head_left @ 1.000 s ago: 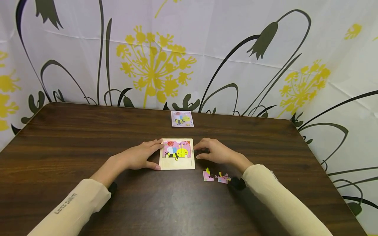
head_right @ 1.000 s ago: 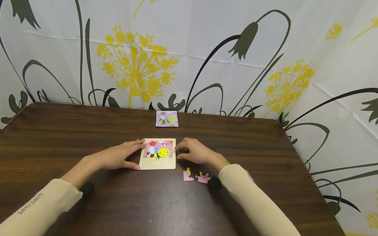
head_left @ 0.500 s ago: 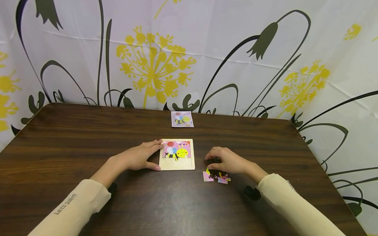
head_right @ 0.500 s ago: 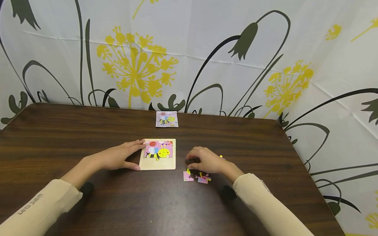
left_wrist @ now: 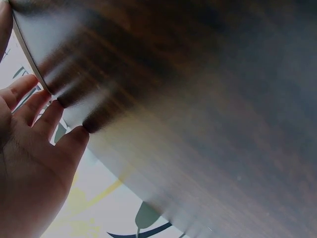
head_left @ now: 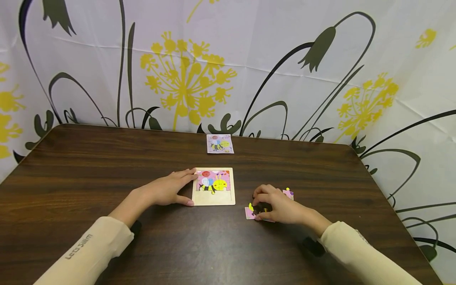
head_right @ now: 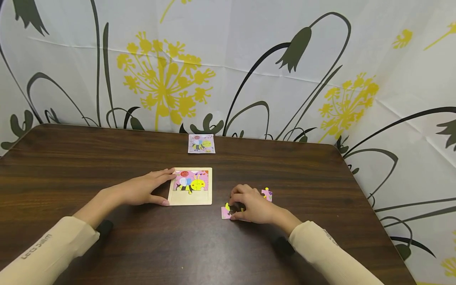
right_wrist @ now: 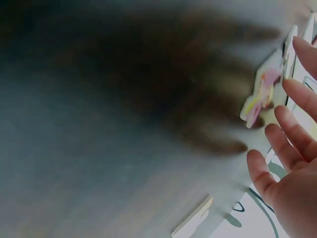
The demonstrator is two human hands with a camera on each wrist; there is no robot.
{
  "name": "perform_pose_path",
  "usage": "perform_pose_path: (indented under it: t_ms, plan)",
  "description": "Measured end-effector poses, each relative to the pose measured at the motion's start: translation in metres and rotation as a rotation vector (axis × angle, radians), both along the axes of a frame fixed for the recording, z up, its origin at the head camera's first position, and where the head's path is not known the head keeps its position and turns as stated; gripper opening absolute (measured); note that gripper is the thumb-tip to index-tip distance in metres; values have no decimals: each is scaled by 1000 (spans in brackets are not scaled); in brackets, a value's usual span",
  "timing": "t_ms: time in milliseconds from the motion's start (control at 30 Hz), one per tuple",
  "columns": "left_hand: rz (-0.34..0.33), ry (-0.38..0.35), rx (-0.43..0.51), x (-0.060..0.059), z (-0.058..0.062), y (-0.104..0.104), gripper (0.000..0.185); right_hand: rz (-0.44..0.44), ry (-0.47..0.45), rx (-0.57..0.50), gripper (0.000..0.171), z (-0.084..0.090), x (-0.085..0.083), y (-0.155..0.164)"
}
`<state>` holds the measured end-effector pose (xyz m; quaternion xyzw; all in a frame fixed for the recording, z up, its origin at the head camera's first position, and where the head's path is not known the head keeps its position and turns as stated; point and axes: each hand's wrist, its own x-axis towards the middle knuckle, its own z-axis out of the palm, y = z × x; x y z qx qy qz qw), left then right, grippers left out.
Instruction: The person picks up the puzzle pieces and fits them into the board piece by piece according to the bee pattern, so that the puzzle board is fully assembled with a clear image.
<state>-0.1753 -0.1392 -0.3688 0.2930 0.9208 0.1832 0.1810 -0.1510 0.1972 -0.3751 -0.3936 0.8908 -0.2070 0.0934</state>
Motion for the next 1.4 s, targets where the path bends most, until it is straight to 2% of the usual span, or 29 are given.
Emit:
perform_pose_path:
  t_ms: [333, 800, 1400]
  plan:
    - [-9, 7, 6, 0, -1, 0, 82, -29, 47, -32, 28, -6, 8, 0]
    - [-12, 9, 10, -1, -2, -1, 83, 15, 136, -55, 24, -11, 9, 1]
    - [-4, -8, -2, -1, -2, 0, 83, 12, 120, -49, 23, -12, 8, 2]
